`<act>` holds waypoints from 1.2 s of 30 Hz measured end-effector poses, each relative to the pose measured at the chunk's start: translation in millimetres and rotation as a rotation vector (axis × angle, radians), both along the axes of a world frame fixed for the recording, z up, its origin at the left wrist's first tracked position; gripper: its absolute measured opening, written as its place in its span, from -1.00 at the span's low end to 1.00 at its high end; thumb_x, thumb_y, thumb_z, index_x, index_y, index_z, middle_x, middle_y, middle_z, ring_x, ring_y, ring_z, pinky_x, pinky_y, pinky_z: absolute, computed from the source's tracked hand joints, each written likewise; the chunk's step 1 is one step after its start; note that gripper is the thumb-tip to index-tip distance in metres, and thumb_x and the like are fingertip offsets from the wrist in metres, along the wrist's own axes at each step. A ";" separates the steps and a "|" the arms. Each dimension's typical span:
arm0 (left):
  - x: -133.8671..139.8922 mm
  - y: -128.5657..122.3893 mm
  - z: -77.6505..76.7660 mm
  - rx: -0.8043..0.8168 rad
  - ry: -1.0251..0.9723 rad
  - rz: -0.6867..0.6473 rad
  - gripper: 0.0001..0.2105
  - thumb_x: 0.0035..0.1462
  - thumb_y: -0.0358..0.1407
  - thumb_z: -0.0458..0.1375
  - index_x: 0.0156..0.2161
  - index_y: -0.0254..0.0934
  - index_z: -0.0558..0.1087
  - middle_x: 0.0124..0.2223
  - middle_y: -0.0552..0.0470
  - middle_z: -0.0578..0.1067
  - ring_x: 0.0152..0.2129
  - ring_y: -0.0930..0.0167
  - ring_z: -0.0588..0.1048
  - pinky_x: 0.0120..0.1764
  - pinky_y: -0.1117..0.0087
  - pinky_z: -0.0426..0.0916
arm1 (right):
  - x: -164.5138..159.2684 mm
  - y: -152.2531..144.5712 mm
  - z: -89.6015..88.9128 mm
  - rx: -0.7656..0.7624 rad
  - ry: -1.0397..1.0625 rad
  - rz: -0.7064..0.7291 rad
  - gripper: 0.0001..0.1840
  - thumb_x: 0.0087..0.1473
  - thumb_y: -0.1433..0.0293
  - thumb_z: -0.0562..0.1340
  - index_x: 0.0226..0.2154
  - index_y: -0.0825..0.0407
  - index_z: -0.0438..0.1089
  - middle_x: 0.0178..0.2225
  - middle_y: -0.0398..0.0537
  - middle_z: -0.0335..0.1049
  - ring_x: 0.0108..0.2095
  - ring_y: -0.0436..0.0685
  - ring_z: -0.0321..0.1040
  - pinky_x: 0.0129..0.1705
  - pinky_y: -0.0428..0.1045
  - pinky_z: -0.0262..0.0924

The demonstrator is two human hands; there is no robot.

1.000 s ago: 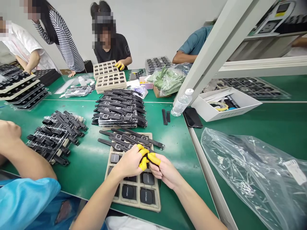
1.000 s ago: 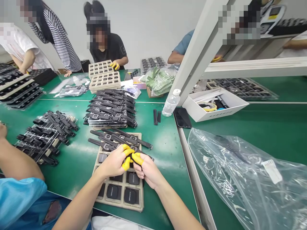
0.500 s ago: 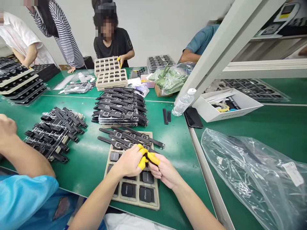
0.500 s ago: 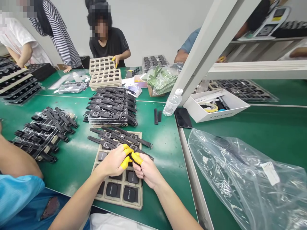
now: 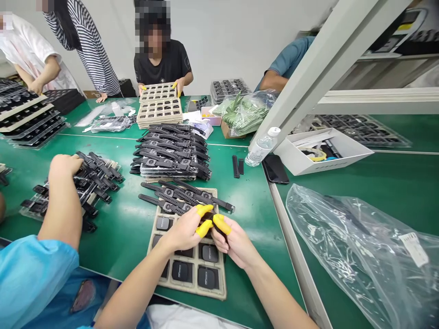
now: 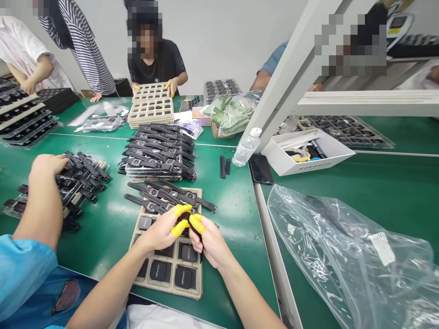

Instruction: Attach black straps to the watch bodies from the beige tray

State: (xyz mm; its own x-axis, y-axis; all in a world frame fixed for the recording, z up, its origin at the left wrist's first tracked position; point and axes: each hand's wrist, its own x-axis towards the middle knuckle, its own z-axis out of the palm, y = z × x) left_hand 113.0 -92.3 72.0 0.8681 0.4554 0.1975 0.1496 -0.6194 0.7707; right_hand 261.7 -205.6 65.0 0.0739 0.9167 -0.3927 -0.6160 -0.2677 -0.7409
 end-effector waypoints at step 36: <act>2.1 0.7 -17.9 0.001 -0.141 -0.038 -0.48 0.28 -0.54 -0.06 0.30 -0.19 0.32 0.17 -0.17 0.45 0.16 0.25 0.44 0.22 0.12 0.40 | -4.3 1.9 0.7 0.031 0.034 0.031 -0.59 0.03 0.10 0.40 -0.34 -0.02 0.23 -0.74 -0.40 0.08 -0.72 -0.14 -0.28 -0.72 -0.18 -0.31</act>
